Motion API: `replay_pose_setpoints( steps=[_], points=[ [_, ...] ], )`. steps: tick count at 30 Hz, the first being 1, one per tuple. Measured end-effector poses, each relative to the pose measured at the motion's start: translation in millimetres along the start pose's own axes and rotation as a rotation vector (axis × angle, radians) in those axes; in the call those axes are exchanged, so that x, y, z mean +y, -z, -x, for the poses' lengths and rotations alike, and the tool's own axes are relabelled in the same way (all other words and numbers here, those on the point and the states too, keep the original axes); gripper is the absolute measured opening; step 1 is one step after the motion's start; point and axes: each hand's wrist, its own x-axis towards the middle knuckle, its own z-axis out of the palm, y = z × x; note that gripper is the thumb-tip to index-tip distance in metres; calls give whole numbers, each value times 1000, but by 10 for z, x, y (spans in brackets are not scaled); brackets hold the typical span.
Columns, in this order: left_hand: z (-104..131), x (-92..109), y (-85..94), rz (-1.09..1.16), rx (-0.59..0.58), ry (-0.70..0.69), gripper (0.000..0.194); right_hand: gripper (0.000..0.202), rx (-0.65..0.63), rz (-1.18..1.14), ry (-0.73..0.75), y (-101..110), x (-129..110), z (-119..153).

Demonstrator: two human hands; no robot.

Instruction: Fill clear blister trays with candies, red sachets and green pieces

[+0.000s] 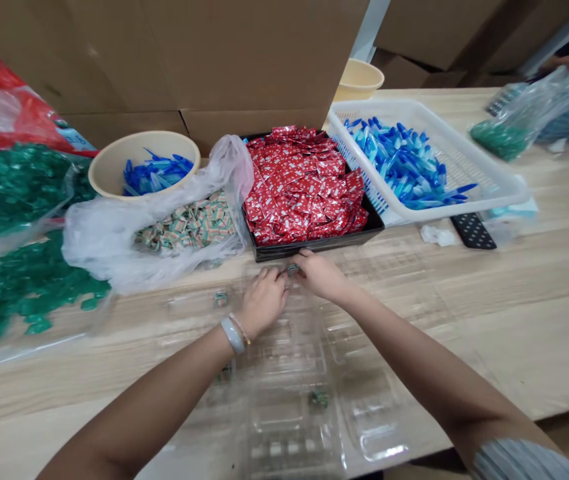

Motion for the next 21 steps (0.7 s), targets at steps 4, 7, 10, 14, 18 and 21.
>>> replay_pose_setpoints(
  steps=[4, 7, 10, 14, 18, 21],
  points=[
    [-48, 9, 29, -11, -7, 7, 34, 24, 83, -131, -33, -103, 92, 32],
    [-93, 14, 35, -36, -22, 12, 39, 22, 125, -182, -19, -177, 132, 58],
    [-123, 22, 36, -85, -57, 0, 41, 23, 173, -217, -4, -222, 159, 96],
    [-121, 6, 38, -120, -59, -22, 42, 25, 230, -164, 20, -232, 160, 157],
    [-136, 9, 13, -122, -41, -41, 41, 25, 238, -9, 14, -233, 122, 149],
    [-113, 56, 11, -104, -15, -32, 45, 26, 241, 52, -9, -252, 98, 130]
  ],
)
